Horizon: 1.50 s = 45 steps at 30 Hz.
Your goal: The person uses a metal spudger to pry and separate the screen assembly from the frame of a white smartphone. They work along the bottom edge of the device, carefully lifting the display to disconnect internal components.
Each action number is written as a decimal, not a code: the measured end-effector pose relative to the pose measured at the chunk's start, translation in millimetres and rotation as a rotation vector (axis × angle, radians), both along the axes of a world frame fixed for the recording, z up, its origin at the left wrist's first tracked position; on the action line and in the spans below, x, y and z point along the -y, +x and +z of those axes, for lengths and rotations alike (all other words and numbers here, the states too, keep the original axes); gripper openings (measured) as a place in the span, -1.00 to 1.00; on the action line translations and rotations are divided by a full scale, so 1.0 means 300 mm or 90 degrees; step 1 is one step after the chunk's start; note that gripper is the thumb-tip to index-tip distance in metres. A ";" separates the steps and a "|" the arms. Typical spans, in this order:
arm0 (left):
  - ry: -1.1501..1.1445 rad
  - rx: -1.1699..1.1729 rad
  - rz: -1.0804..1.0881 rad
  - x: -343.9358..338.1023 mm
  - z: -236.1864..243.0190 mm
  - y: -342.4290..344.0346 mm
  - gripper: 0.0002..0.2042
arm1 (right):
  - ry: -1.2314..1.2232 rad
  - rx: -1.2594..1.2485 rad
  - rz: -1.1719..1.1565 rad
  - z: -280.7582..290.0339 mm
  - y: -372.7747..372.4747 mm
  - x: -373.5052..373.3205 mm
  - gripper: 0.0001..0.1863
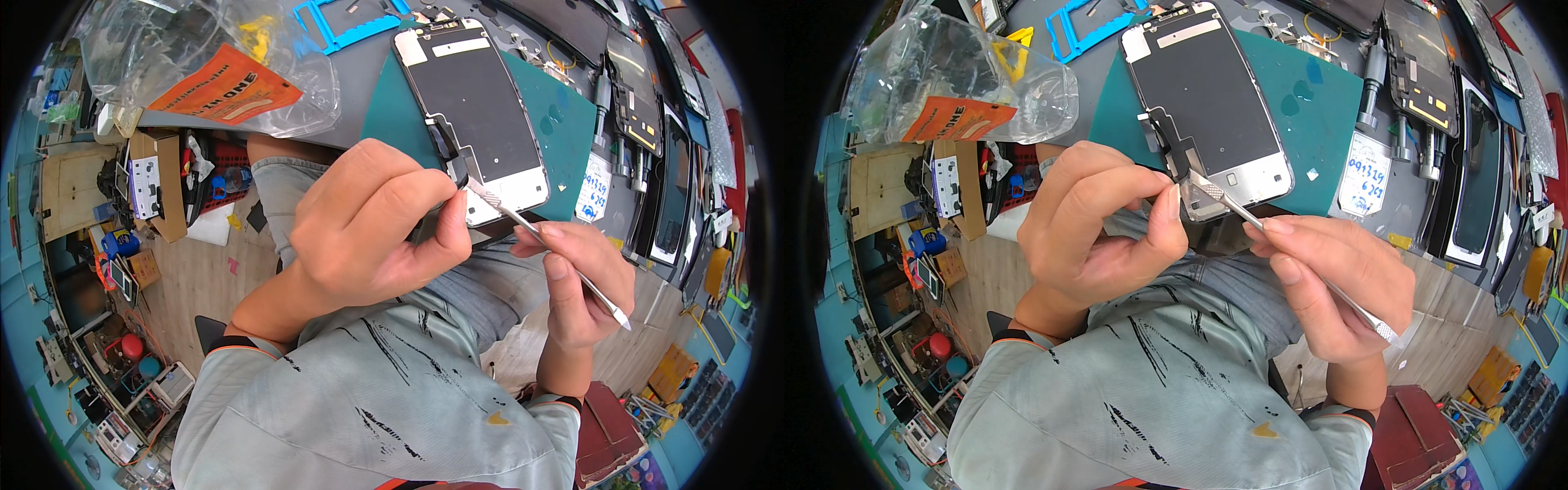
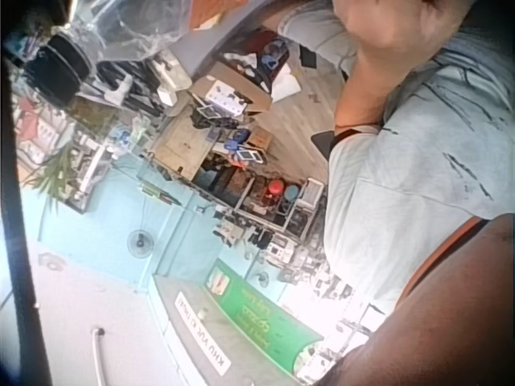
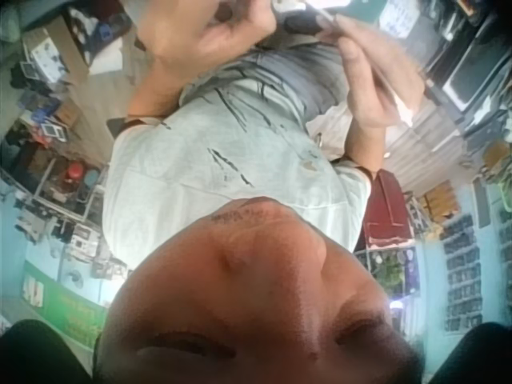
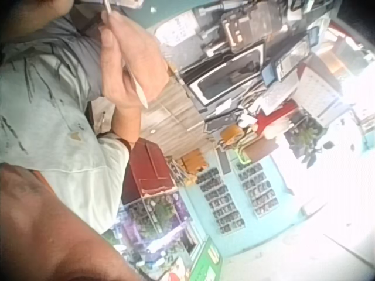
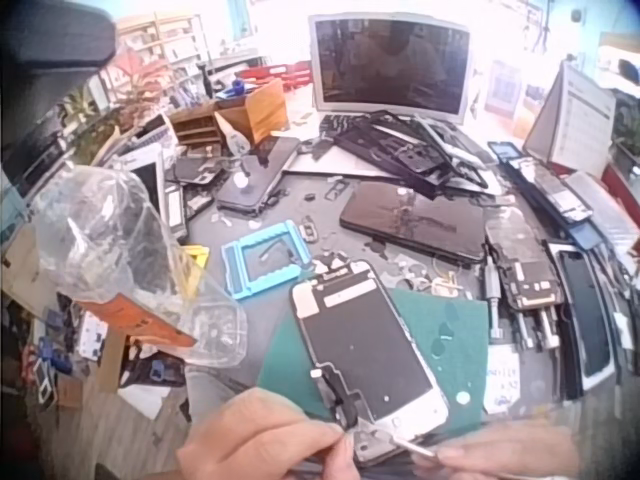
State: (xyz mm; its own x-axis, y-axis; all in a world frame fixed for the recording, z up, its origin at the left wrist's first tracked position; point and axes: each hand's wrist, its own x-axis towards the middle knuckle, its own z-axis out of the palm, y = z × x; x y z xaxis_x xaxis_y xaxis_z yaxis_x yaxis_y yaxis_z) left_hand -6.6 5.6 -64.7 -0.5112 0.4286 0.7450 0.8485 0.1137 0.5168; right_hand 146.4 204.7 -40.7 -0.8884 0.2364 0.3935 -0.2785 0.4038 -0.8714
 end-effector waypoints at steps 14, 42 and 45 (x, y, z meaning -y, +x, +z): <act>0.011 -0.035 -0.020 -0.009 -0.008 -0.002 -0.71 | 0.022 0.003 -0.007 0.002 0.001 0.002 -0.74; 0.056 -0.112 -0.086 0.007 -0.089 -0.023 -0.67 | 0.194 -0.051 0.051 0.033 -0.021 -0.022 -0.60; 0.066 -0.128 -0.079 -0.001 -0.096 -0.026 -0.68 | 0.198 -0.054 0.055 0.034 -0.023 -0.025 -0.60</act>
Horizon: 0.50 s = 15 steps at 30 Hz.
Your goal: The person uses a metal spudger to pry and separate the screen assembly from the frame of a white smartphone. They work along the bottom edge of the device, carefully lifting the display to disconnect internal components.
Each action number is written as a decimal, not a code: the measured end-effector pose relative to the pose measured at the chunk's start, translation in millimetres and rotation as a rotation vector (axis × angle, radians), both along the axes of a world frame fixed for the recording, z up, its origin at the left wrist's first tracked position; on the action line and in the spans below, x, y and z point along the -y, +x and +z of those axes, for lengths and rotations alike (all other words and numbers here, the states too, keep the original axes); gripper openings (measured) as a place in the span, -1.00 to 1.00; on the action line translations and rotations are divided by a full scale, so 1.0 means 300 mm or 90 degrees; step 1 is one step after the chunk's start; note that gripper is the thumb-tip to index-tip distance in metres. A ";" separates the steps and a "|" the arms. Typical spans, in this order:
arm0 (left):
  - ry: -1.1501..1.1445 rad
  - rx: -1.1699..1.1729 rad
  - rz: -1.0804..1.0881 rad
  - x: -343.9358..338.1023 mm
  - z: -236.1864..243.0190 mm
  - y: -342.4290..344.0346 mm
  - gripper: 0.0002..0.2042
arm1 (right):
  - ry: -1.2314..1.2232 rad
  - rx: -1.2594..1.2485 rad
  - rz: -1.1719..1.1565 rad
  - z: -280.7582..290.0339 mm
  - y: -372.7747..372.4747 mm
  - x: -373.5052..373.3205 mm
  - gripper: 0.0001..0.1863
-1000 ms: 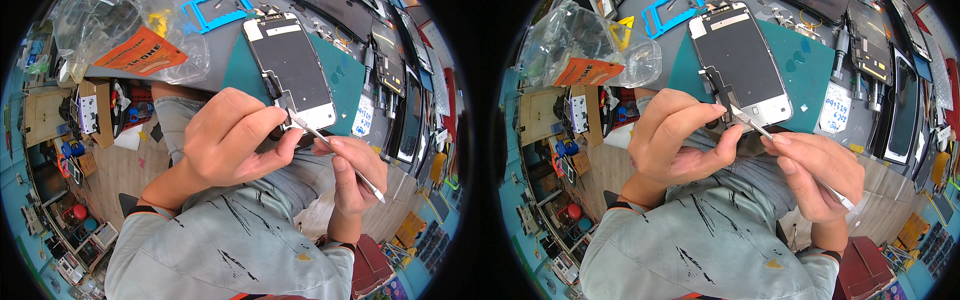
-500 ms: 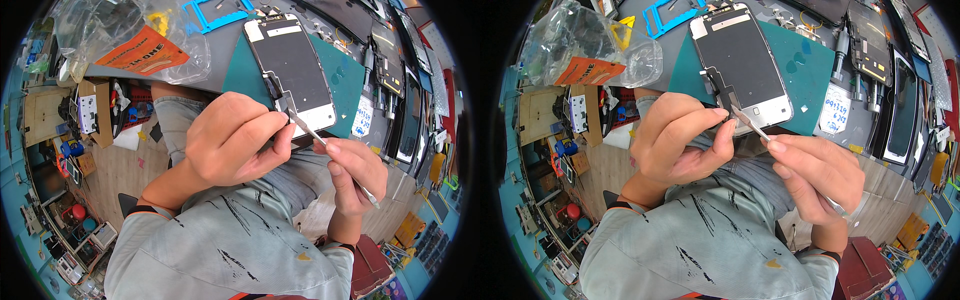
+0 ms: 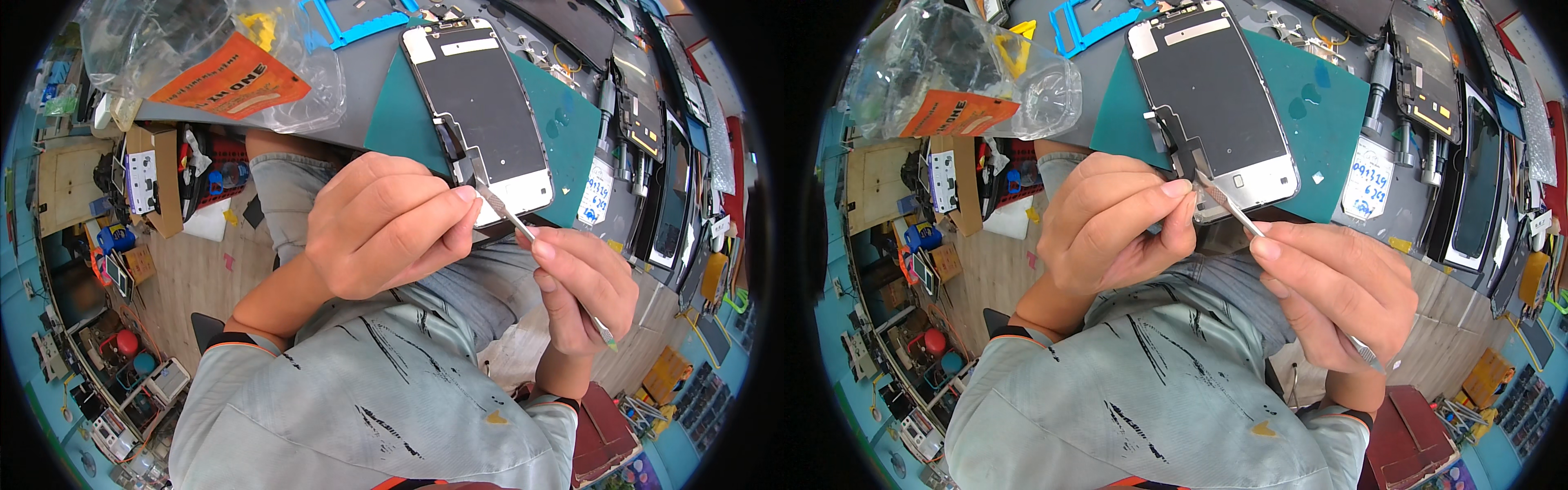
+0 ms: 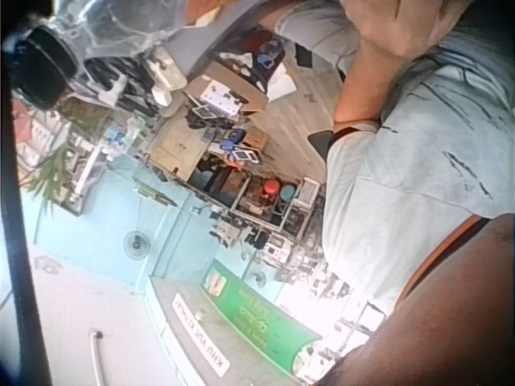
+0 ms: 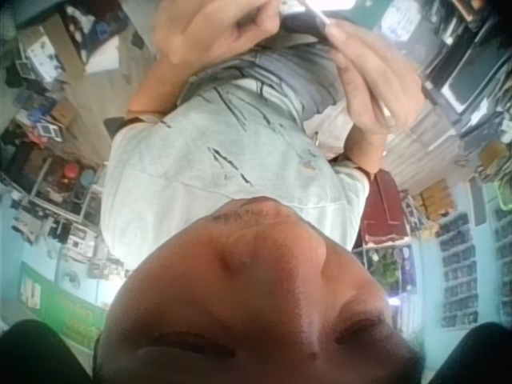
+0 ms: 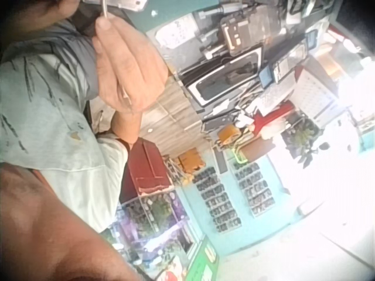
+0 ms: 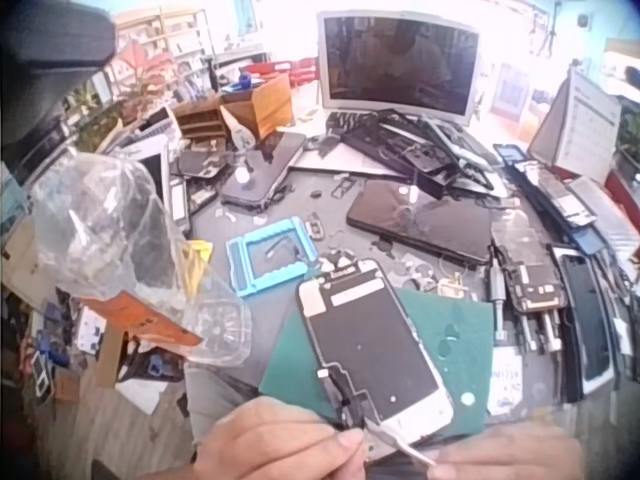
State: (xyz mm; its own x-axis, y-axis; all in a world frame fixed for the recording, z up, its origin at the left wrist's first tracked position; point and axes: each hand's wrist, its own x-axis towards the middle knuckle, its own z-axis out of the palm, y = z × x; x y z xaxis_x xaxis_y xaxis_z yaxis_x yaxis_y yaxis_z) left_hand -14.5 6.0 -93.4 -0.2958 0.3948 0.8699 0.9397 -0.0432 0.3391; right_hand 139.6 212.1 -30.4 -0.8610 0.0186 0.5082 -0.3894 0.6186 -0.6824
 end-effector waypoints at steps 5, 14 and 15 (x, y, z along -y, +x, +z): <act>0.031 -0.008 0.018 -0.013 -0.002 -0.001 -0.71 | 0.001 0.004 0.002 -0.002 -0.001 -0.003 -0.61; 0.029 -0.006 0.023 -0.014 -0.003 0.001 -0.71 | 0.022 -0.003 0.007 0.001 -0.003 -0.008 -0.60; 0.028 -0.006 0.023 -0.013 -0.003 0.001 -0.71 | 0.019 -0.006 0.011 0.001 -0.003 -0.009 -0.60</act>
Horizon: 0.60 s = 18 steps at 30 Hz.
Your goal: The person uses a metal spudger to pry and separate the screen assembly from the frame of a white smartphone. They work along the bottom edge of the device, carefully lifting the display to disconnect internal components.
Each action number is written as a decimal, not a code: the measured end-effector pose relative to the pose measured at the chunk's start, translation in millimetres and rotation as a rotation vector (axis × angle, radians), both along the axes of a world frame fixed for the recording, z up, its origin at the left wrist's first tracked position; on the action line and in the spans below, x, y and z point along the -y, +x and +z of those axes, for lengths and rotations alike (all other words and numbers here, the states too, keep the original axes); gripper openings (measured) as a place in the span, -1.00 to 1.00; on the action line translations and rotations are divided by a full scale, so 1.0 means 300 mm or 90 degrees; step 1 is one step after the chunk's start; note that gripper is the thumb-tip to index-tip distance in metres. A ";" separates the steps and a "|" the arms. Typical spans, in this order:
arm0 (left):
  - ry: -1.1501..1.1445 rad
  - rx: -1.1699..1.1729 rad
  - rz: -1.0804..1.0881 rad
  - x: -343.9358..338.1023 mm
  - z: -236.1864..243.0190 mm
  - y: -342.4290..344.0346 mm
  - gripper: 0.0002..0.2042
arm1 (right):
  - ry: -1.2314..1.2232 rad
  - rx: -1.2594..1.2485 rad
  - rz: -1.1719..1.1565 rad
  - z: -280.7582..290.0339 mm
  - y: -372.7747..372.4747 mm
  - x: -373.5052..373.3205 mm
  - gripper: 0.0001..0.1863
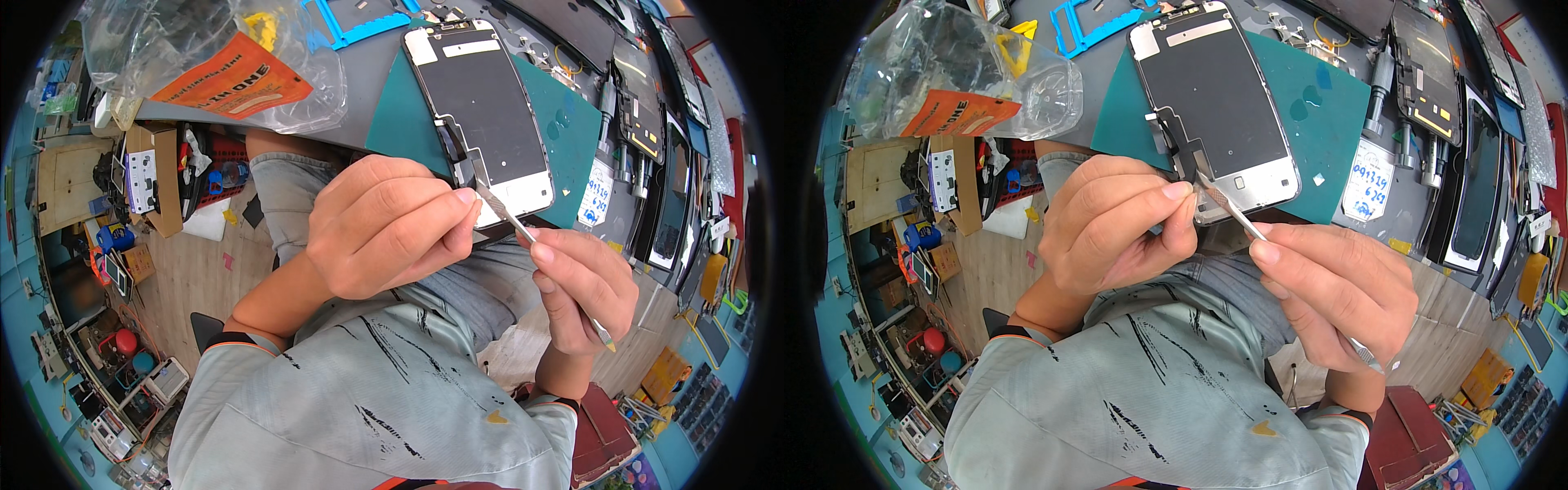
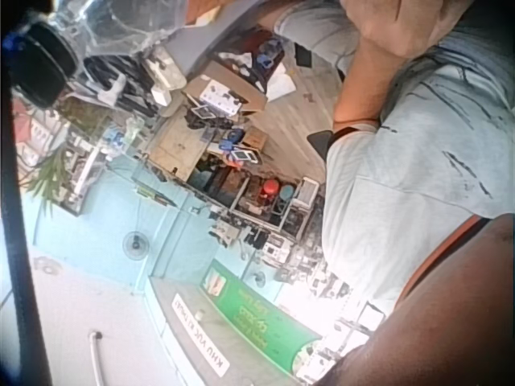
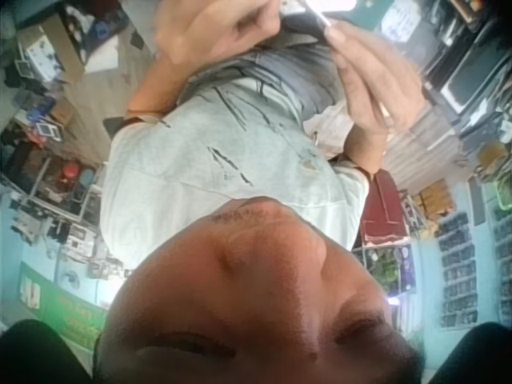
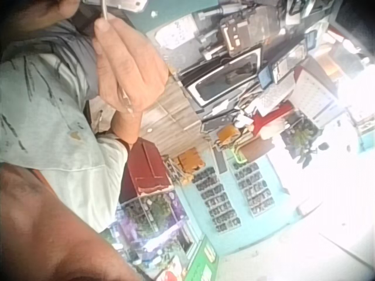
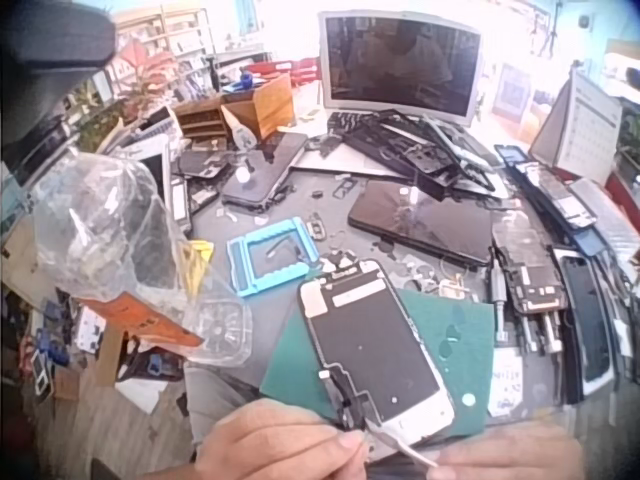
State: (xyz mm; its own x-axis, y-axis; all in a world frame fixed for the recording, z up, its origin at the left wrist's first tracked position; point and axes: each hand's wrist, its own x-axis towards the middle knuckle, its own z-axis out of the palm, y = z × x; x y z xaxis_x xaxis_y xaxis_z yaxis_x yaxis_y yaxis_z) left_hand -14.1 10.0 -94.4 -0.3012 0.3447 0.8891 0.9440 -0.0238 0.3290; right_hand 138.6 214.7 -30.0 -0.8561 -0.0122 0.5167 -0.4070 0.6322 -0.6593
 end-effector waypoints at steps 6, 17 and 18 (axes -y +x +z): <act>-0.004 0.003 0.002 0.003 0.000 0.001 -0.70 | -0.019 0.012 -0.019 -0.003 0.007 0.004 -0.62; 0.004 0.005 0.004 0.002 -0.004 0.000 -0.71 | -0.041 0.019 -0.040 -0.003 0.007 0.007 -0.70; 0.004 0.006 0.004 0.002 -0.005 0.000 -0.71 | -0.039 0.017 -0.037 -0.002 0.006 0.008 -0.70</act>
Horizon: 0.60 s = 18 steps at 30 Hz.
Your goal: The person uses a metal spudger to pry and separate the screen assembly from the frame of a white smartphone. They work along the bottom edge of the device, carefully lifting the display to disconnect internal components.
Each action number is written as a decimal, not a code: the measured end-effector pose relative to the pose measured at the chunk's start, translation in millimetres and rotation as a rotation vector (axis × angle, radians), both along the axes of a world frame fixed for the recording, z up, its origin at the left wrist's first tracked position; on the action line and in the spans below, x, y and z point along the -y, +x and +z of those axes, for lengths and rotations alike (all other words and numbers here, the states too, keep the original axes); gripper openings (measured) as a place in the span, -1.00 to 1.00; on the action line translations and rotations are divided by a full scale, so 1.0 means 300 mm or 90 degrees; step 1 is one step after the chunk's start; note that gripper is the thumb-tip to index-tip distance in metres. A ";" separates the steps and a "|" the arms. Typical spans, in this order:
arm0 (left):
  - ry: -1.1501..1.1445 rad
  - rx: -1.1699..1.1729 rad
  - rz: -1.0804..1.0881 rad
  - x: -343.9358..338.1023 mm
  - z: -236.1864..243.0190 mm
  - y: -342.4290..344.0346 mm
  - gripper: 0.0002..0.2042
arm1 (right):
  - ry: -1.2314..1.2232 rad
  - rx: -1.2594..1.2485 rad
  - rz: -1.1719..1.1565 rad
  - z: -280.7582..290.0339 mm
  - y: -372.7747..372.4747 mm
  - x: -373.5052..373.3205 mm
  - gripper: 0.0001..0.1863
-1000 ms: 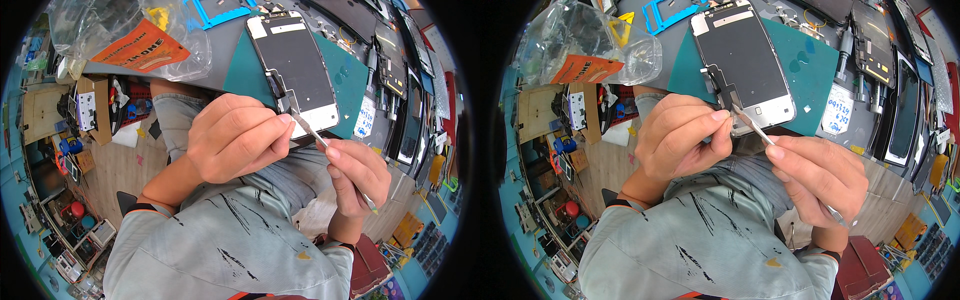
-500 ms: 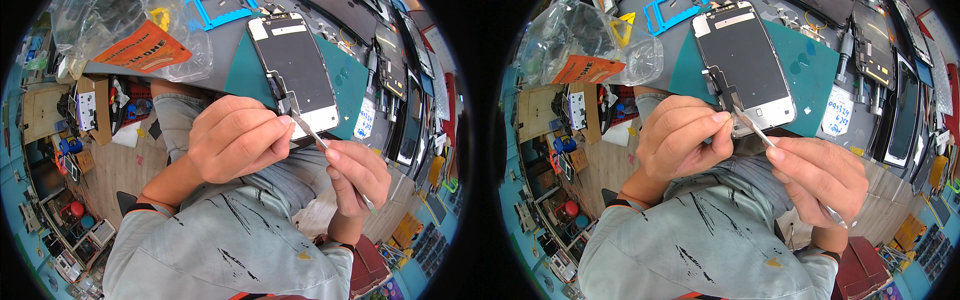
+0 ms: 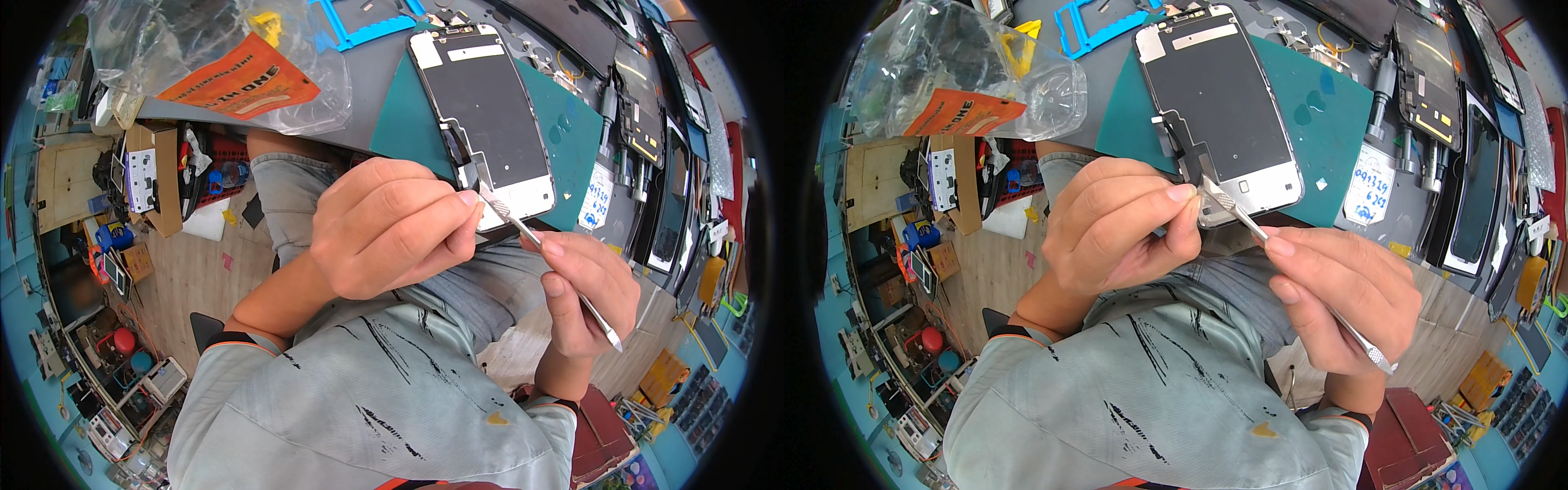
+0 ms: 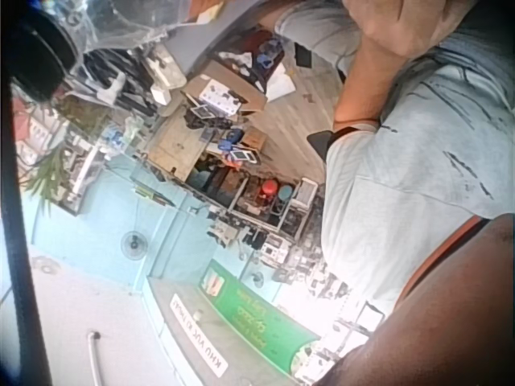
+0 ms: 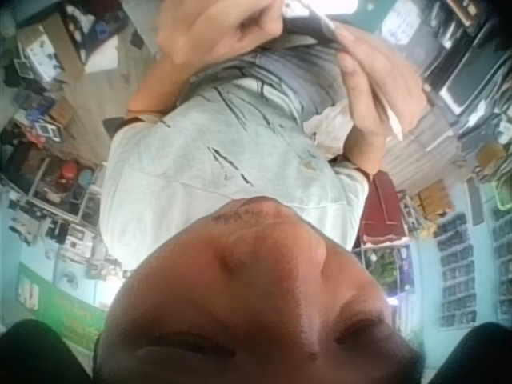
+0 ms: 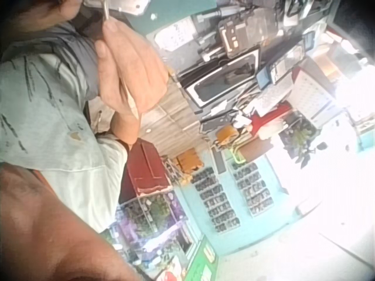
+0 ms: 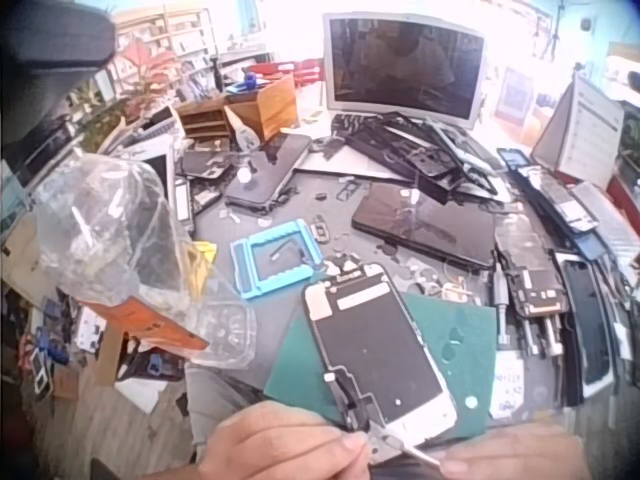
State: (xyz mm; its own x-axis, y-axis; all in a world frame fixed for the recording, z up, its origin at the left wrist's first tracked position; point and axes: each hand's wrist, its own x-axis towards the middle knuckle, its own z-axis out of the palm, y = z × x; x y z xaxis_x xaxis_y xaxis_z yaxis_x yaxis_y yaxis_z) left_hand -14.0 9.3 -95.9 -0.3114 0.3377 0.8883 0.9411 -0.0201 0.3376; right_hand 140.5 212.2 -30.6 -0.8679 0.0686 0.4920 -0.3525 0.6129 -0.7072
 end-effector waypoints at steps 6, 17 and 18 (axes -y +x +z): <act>-0.007 0.002 0.000 0.005 0.000 0.001 -0.71 | 0.000 -0.005 0.002 0.001 -0.002 0.007 -0.68; -0.019 0.000 -0.008 0.010 0.006 0.000 -0.73 | -0.013 0.001 -0.003 -0.008 -0.001 0.005 -0.67; -0.020 -0.002 -0.008 0.010 0.006 -0.001 -0.73 | -0.009 -0.004 0.000 -0.008 -0.001 0.005 -0.68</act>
